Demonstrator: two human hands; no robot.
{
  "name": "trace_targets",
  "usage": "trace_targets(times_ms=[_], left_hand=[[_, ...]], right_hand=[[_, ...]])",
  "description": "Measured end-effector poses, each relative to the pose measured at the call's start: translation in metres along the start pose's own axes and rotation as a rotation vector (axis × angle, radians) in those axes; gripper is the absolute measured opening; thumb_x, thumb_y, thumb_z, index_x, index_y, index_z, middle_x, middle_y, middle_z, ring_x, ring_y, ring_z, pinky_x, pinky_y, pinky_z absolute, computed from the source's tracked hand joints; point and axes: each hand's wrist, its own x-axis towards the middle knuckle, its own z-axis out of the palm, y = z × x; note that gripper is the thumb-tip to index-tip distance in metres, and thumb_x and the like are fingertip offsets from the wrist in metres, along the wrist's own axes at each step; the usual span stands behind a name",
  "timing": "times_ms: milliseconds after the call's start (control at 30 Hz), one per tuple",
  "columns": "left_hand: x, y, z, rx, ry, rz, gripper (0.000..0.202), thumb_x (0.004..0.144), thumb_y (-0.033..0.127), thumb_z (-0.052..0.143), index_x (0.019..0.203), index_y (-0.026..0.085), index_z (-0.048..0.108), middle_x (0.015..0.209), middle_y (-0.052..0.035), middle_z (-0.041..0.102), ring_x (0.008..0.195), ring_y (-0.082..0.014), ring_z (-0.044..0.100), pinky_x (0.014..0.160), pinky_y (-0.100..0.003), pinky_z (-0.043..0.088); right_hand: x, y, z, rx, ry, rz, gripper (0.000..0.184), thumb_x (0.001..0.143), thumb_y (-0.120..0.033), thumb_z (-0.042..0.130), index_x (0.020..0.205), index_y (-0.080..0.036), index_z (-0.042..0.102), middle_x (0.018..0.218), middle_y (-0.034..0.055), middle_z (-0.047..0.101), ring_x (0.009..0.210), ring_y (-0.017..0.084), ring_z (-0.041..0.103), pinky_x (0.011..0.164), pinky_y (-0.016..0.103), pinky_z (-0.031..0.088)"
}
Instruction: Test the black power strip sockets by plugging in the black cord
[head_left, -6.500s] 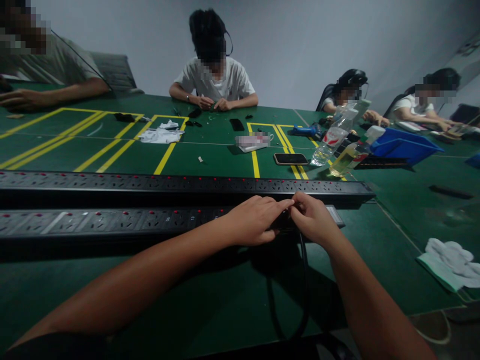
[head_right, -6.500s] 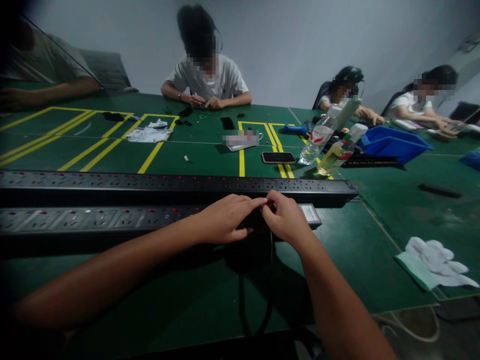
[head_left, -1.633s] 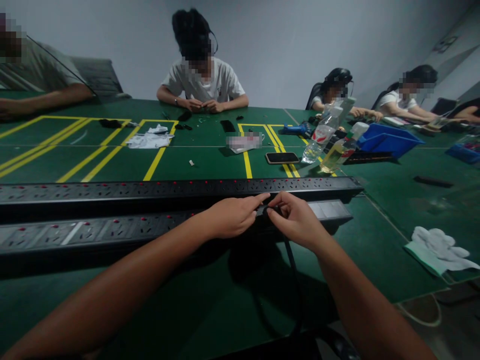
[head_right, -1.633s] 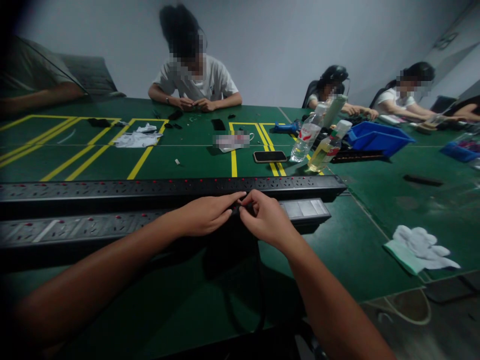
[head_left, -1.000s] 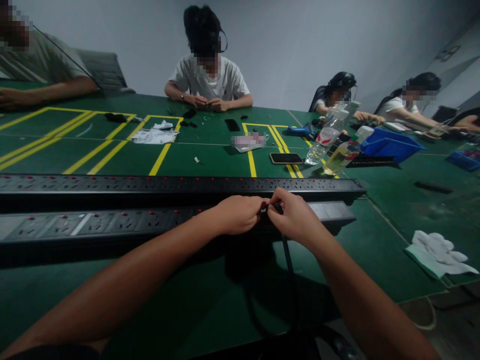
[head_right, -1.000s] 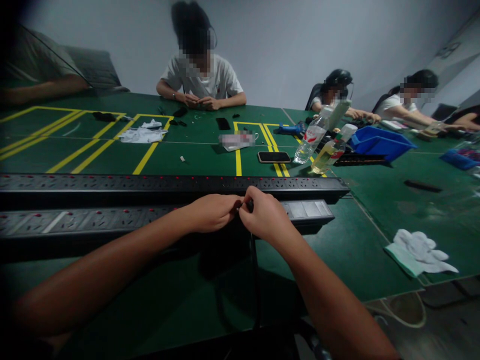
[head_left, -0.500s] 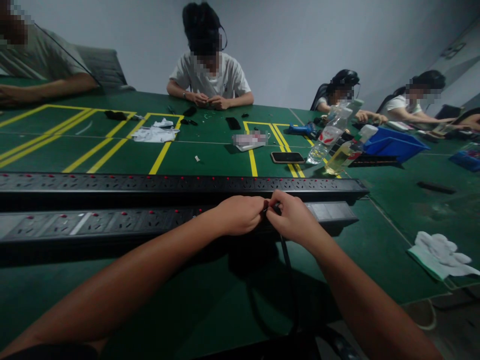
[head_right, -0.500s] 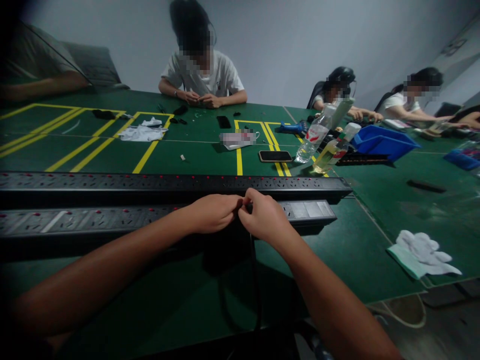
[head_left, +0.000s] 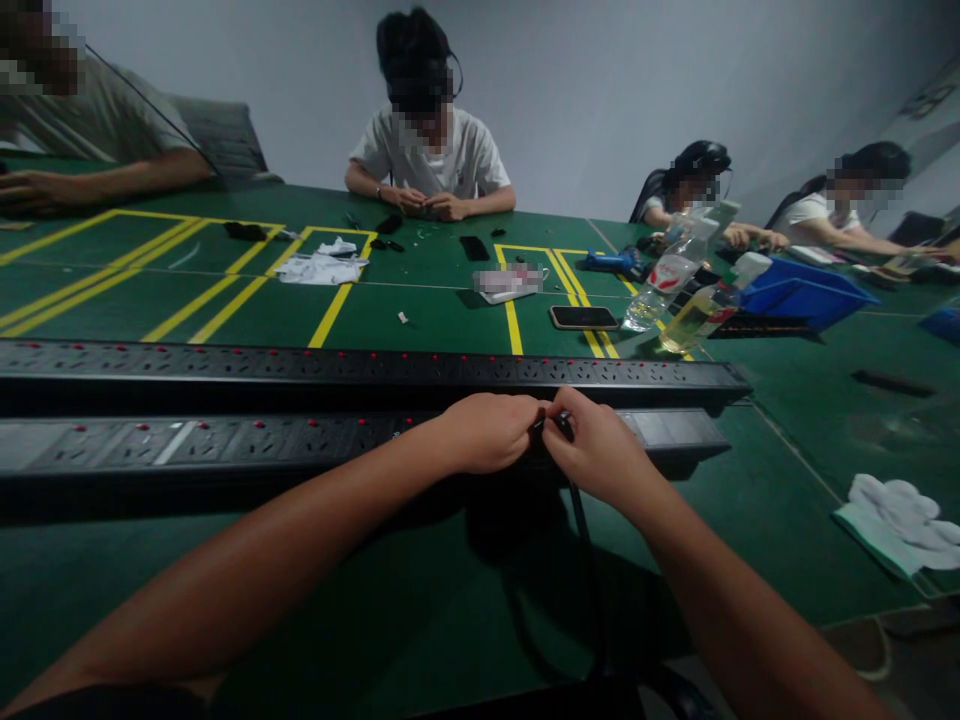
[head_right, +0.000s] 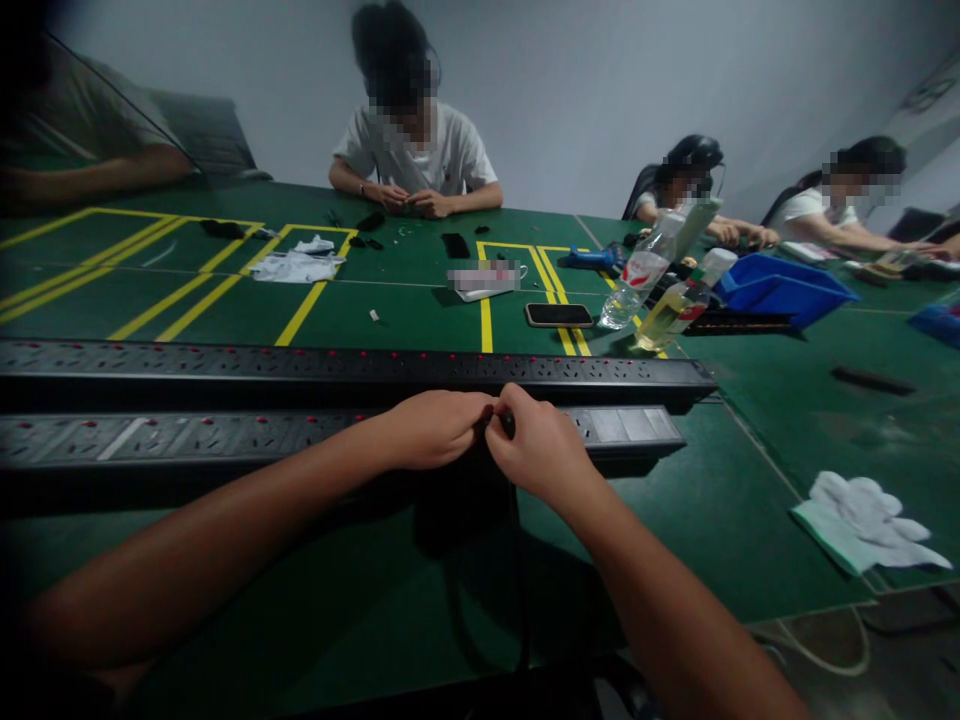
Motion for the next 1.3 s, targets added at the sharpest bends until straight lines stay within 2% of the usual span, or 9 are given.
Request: trace_targets(times_ms=[267, 567, 1300], left_hand=[[0.002, -0.001, 0.001, -0.045, 0.005, 0.021, 0.042, 0.092, 0.023, 0.035, 0.133, 0.021, 0.045, 0.130, -0.0061, 0.060, 0.113, -0.0222, 0.060, 0.094, -0.036, 0.046], [0.002, 0.000, 0.001, -0.053, 0.003, 0.001, 0.045, 0.093, 0.024, 0.035, 0.136, 0.022, 0.044, 0.132, -0.0056, 0.059, 0.114, -0.0217, 0.059, 0.095, -0.036, 0.045], [0.001, 0.000, 0.001, -0.026, 0.002, -0.002, 0.043, 0.094, 0.026, 0.033, 0.135, 0.024, 0.044, 0.130, -0.0048, 0.060, 0.112, -0.0219, 0.060, 0.093, -0.035, 0.046]], right_hand=[[-0.003, 0.008, 0.005, 0.147, 0.011, -0.004, 0.010, 0.085, -0.030, 0.053, 0.087, -0.022, 0.057, 0.060, -0.0017, 0.055, 0.054, 0.014, 0.048, 0.050, 0.025, 0.027], [-0.004, 0.012, 0.007, 0.183, 0.007, -0.021, 0.010, 0.086, -0.031, 0.053, 0.088, -0.022, 0.056, 0.065, -0.0013, 0.055, 0.057, 0.014, 0.049, 0.052, 0.025, 0.029], [-0.005, 0.010, 0.005, 0.199, -0.004, -0.006, 0.010, 0.086, -0.031, 0.053, 0.089, -0.022, 0.055, 0.058, -0.0037, 0.049, 0.052, 0.013, 0.044, 0.050, 0.025, 0.025]])
